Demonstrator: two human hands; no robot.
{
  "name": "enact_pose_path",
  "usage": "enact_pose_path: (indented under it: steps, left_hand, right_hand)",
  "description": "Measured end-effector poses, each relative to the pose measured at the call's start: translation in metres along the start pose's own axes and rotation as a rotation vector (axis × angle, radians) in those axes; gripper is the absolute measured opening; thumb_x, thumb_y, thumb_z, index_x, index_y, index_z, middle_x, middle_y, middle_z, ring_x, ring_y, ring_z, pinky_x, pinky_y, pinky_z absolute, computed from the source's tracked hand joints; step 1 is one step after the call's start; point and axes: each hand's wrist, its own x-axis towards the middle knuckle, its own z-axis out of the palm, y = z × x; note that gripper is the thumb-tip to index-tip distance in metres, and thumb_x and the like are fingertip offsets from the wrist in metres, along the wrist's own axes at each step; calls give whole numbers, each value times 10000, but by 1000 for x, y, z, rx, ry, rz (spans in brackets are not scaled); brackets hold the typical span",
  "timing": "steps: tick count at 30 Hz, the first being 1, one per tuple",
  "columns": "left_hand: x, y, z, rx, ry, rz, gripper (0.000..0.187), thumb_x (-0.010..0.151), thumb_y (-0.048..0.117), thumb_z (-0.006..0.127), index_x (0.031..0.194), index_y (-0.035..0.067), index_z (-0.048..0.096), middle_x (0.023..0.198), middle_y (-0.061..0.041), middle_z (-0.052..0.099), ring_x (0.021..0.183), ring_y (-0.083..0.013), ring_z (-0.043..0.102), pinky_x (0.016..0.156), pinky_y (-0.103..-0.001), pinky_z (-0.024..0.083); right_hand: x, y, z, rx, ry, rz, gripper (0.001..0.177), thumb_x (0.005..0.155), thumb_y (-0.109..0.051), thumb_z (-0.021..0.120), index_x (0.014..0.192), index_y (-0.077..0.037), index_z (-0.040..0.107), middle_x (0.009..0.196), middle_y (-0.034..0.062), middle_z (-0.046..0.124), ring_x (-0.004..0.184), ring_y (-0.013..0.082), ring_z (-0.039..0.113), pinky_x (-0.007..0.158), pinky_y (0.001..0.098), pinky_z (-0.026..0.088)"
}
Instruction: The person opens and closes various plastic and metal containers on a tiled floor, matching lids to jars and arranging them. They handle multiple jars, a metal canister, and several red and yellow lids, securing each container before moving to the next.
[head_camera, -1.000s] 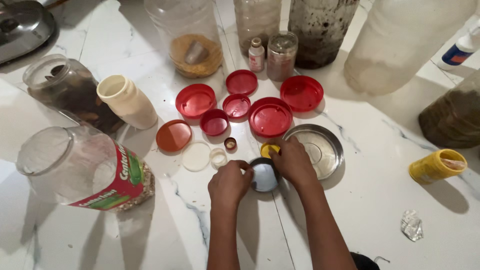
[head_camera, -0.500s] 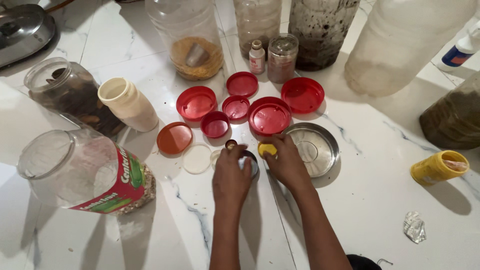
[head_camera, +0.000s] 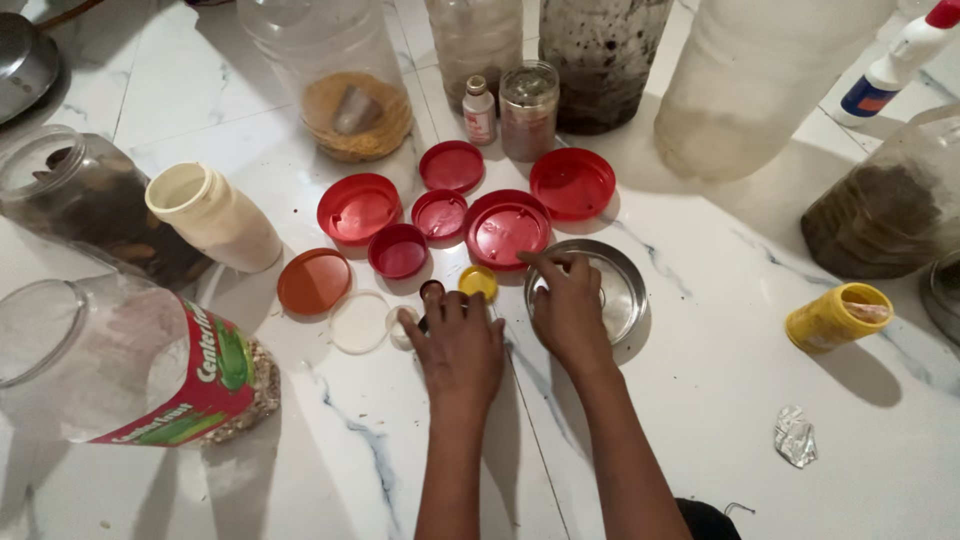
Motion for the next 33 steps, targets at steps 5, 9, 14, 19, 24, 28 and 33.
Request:
enact_pose_path:
  steps: [5,9,14,19,24,28,33]
  left_hand:
    - [0,-8,-1,-69,115,-10,655,909,411,629,1481,148,447,1576,-112,363,1488,-353,218,1122,-703,162]
    - [-1,-11,2,-106,99,-60,683,942,465,581,1541,219,363,1642,-109,230,1525,-372,108,1129,-713,127]
    - [-4,-22,-1,-133,21,-118,700,945,488,554,1567,264,322,1656,-80,205,1538,-367,52,1144,-707,90]
    - [-5,-36,-2,-122,-121,-200,649,961,520,517,1556,350,320,1679,-57,159,1551,-363,-4,1178,-687,47]
    - [-8,-43,-1,-208,-109,-216,655,976,533,480,1574,328,309,1670,-90,155,1546,-379,5,1172,-683,57]
    - [-4,-40,-8,-230,-61,-205,654,984,547,468,1565,282,324,1678,-93,161,1545,-393,27,1174,-682,66]
    - [6,-30,-37,-246,-40,-202,742,952,579,460,1618,307,278,1691,-95,116,1537,-378,-13,1154,-694,44]
  right_hand:
    - [-5,-9,9,-286,-19,-107,814,813,-386,758,1547,-339,409,1652,160,169,1494,451,68,1149,691,69]
    - [-8,-12,15,-307,-60,-111,770,881,-463,695,1560,-344,352,1668,146,98,1528,439,3,1161,706,9]
    - [-10,-10,17,-313,-166,-52,725,882,-442,696,1533,-366,385,1672,130,125,1547,424,3,1188,692,12]
    - [-7,-6,17,-300,-220,17,725,870,-420,719,1518,-400,395,1660,128,147,1548,410,22,1189,691,29]
    - [-4,-4,16,-257,-199,60,745,863,-421,726,1523,-363,385,1674,105,135,1548,395,60,1192,684,51]
    - [3,-8,7,-248,-86,10,747,881,-429,714,1543,-348,378,1664,97,136,1555,389,59,1193,693,31]
    - [14,-25,-22,-295,66,-72,760,887,-505,653,1558,-356,329,1682,107,81,1535,390,2,1151,703,-3]
